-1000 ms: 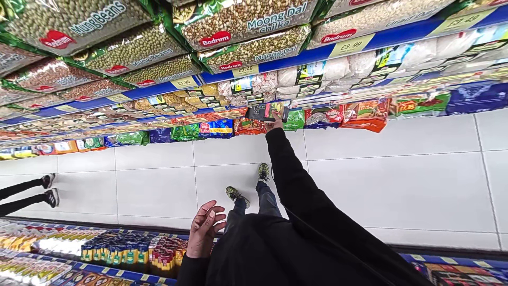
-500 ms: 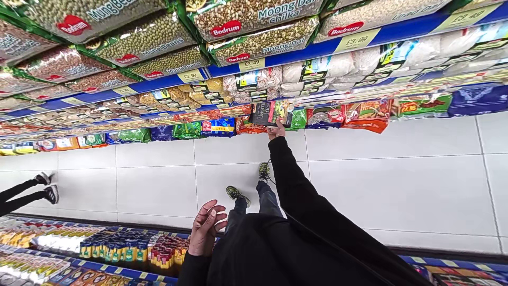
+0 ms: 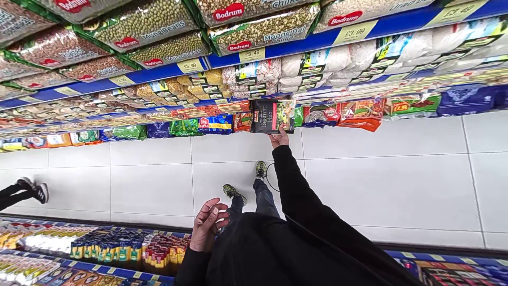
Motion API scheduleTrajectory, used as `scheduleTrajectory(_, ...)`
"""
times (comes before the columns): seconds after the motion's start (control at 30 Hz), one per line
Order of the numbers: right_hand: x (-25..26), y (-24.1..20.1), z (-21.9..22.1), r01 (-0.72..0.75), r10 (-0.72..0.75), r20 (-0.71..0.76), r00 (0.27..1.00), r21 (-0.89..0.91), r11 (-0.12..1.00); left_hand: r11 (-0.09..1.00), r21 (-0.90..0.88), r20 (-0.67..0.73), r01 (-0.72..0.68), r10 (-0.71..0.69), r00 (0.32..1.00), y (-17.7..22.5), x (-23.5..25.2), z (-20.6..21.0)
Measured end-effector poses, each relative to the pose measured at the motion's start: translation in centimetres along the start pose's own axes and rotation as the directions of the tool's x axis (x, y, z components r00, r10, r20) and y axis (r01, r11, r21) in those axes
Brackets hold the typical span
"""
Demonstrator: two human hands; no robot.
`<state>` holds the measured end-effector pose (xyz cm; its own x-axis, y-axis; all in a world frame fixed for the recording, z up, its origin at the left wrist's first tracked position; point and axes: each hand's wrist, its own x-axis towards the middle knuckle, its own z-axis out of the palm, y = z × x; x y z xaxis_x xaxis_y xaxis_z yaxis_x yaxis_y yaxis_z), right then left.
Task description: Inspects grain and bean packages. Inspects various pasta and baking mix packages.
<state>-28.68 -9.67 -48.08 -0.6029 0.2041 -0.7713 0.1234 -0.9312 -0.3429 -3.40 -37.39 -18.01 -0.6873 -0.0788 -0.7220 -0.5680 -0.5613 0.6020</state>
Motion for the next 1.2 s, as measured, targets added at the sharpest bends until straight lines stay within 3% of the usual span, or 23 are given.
scheduleTrajectory(0.23,-5.8,-1.5,-2.5,0.028,-0.028,0.116,0.993,-0.001,1.0,0.999,0.042,-0.023,0.034,-0.033,0.999,-1.2,1.0,-0.2)
scheduleTrajectory(0.5,-19.5,-2.7,-1.0,-0.085,0.083,0.368,0.926,-0.013,0.996,0.936,0.316,0.237,-0.155,0.081,0.968,-1.2,6.6,1.5)
scheduleTrajectory(0.6,-25.6,-1.9,0.5,-0.167,0.167,0.457,0.874,-0.04,0.985,0.952,0.189,0.347,-0.243,0.167,0.923,1.7,7.8,2.9)
scheduleTrajectory(0.67,-29.3,-1.2,2.6,-0.181,0.193,0.507,0.84,-0.075,0.981,0.948,0.045,0.472,-0.314,0.257,0.843,4.5,7.6,3.6)
scheduleTrajectory(0.7,-31.2,-0.9,3.4,-0.178,0.199,0.536,0.82,-0.092,0.98,0.937,-0.011,0.495,-0.35,0.309,0.812,5.5,6.9,3.5)
scheduleTrajectory(0.83,-38.0,1.1,5.8,-0.133,0.203,0.65,0.732,-0.156,0.979,0.879,-0.208,0.387,-0.429,0.477,0.789,7.9,2.1,1.4)
scheduleTrajectory(0.97,-43.7,2.7,7.4,0.066,0.107,0.729,0.677,-0.204,0.977,0.827,-0.28,0.284,-0.488,0.557,0.781,9.5,-3.3,-0.5)
scheduleTrajectory(1.1,-49.1,3.8,9.3,0.291,0.044,0.83,0.556,-0.243,0.925,0.732,-0.332,0.198,-0.595,0.671,0.714,12.0,-7.8,-2.8)
scheduleTrajectory(1.2,-50.9,4.5,9.2,0.298,0.07,0.914,0.401,-0.202,0.933,0.692,-0.334,0.236,-0.64,0.719,0.654,14.0,-11.3,-4.4)
